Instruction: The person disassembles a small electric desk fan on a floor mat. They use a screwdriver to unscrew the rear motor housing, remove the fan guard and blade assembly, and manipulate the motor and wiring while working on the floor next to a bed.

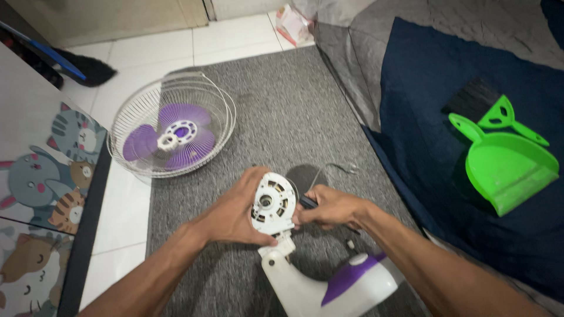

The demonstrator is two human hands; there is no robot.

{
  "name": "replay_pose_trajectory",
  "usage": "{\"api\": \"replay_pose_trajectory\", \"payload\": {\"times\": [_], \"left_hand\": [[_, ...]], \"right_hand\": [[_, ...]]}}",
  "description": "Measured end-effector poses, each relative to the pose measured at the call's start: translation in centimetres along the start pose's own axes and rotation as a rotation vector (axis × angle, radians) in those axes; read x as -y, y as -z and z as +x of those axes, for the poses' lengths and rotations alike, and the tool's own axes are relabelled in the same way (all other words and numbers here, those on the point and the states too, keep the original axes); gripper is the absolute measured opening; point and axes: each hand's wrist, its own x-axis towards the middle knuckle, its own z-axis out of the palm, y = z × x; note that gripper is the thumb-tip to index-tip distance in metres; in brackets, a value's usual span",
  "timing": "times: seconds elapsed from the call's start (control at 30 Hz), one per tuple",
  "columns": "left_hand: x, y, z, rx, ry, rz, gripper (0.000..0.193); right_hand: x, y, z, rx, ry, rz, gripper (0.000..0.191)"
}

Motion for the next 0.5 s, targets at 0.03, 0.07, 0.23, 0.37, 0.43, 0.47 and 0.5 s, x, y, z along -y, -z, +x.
{"api": "replay_pose_trajectory", "payload": {"times": [0.03,0.07,0.23,0.37,0.43,0.47,0.5], "left_hand": [[0.0,-0.1,0.0,-0.013,-0.022,-0.007,0.134],[0.0,-0.1,0.0,-0.028,-0.041,-0.009,0.132],[-0.3,-0.1,0.0,-0.013,0.001,0.012,0.134],[-1.0,0.2,0.1,-0.017,-0.003,0.005,0.133],[-1.5,0.4,0.0,-0.012,0.018,0.01,0.131],[-1.7,0.5,0.1,-0.01,0.032,0.009,0.13],[-2.1,0.5,0.1,-0.009,0.047,0.007,0.129]], "right_hand": [[-0.2,0.0,0.0,-0.005,0.002,0.021,0.011],[-0.2,-0.1,0.1,-0.008,0.008,0.041,0.009],[-0.9,-0.5,0.2,-0.028,0.021,0.104,0.006],[-1.2,-0.9,0.4,-0.066,0.004,0.151,0.008],[-1.4,-1.4,0.3,-0.091,0.009,0.165,0.009],[-1.4,-1.6,0.2,-0.1,0.021,0.165,0.009],[-1.4,-1.9,0.1,-0.108,0.032,0.165,0.008]]}}
